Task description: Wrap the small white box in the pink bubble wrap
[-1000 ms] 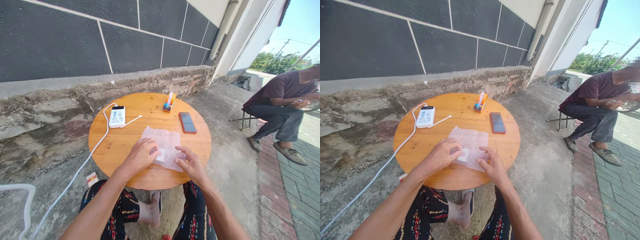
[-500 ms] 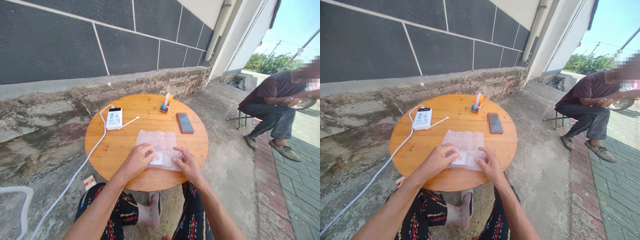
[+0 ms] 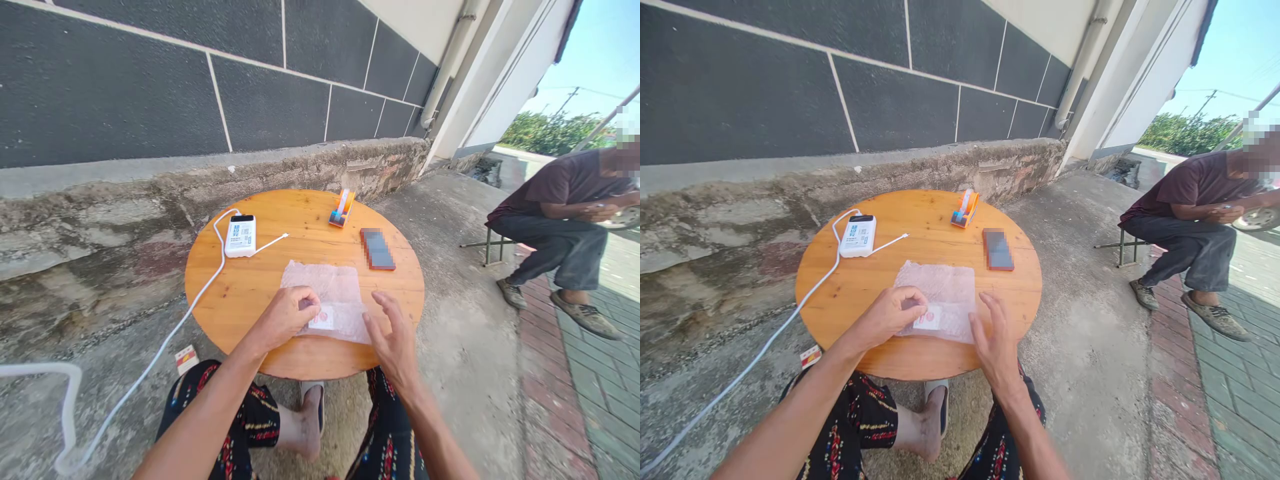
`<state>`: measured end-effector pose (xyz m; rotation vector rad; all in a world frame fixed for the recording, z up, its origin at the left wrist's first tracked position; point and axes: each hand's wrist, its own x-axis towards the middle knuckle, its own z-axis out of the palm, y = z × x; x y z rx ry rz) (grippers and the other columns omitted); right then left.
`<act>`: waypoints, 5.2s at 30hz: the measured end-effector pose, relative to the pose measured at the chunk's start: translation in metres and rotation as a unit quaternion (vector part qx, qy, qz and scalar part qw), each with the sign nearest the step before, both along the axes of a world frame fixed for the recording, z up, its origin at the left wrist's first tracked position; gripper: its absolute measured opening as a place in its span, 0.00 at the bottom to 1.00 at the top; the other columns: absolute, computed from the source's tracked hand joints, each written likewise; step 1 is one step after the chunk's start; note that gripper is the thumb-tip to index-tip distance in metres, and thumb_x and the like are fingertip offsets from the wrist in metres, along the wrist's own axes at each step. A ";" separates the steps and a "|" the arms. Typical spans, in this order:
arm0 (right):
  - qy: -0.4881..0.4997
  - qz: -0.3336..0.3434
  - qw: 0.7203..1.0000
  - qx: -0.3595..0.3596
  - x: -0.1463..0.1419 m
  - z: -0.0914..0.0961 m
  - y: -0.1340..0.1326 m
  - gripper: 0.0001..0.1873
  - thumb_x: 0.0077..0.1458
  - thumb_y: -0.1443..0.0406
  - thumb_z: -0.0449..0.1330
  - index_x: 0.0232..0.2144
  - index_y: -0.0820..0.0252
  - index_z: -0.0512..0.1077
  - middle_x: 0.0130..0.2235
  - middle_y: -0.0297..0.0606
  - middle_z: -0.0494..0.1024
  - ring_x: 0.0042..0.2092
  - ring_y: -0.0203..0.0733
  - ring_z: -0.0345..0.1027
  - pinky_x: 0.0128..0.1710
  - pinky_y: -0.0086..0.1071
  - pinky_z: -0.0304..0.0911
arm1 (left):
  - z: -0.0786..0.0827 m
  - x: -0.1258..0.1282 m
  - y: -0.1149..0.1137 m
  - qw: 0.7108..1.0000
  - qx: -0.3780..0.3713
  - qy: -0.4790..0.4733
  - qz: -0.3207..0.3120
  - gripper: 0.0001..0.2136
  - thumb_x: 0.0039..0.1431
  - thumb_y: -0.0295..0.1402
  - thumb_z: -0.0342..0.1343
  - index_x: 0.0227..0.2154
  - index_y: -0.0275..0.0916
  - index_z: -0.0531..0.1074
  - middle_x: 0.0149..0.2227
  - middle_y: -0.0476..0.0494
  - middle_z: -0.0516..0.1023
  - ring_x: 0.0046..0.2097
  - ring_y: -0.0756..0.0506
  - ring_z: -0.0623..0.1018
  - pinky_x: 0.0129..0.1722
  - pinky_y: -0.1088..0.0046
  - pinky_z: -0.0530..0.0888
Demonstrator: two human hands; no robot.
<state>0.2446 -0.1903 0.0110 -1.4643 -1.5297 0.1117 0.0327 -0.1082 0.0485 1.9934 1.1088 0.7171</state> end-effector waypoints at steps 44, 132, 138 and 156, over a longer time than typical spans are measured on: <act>-0.300 0.139 0.942 -0.059 -0.057 0.021 0.002 0.16 0.56 0.72 0.54 0.47 0.58 0.67 0.49 0.41 0.71 0.50 0.46 0.61 0.49 0.41 0.53 | -0.015 -0.066 -0.023 0.971 -0.001 0.157 0.181 0.15 0.56 0.42 0.48 0.39 0.41 0.74 0.28 0.48 0.75 0.32 0.45 0.74 0.32 0.72 0.66; -0.329 0.178 0.925 -0.058 -0.050 0.032 0.008 0.15 0.57 0.71 0.54 0.46 0.55 0.69 0.47 0.40 0.71 0.48 0.46 0.60 0.48 0.40 0.53 | -0.013 0.011 -0.039 0.953 -0.152 -0.197 0.175 0.10 0.48 0.34 0.54 0.33 0.34 0.73 0.25 0.50 0.73 0.25 0.52 0.69 0.22 0.80 0.68; -0.315 0.192 0.926 -0.077 -0.049 0.033 0.009 0.15 0.57 0.72 0.54 0.46 0.57 0.69 0.49 0.40 0.71 0.49 0.47 0.60 0.48 0.41 0.54 | -0.006 0.003 -0.038 0.978 -0.114 -0.123 0.128 0.13 0.45 0.27 0.52 0.35 0.34 0.74 0.28 0.49 0.75 0.29 0.50 0.72 0.29 0.78 0.69; -0.276 0.216 0.935 -0.058 -0.043 0.042 0.013 0.15 0.53 0.76 0.51 0.38 0.60 0.74 0.41 0.39 0.77 0.42 0.41 0.66 0.45 0.37 0.57 | 0.002 0.008 -0.032 0.992 0.070 0.065 0.085 0.06 0.54 0.25 0.51 0.27 0.38 0.73 0.29 0.47 0.72 0.33 0.48 0.71 0.33 0.74 0.64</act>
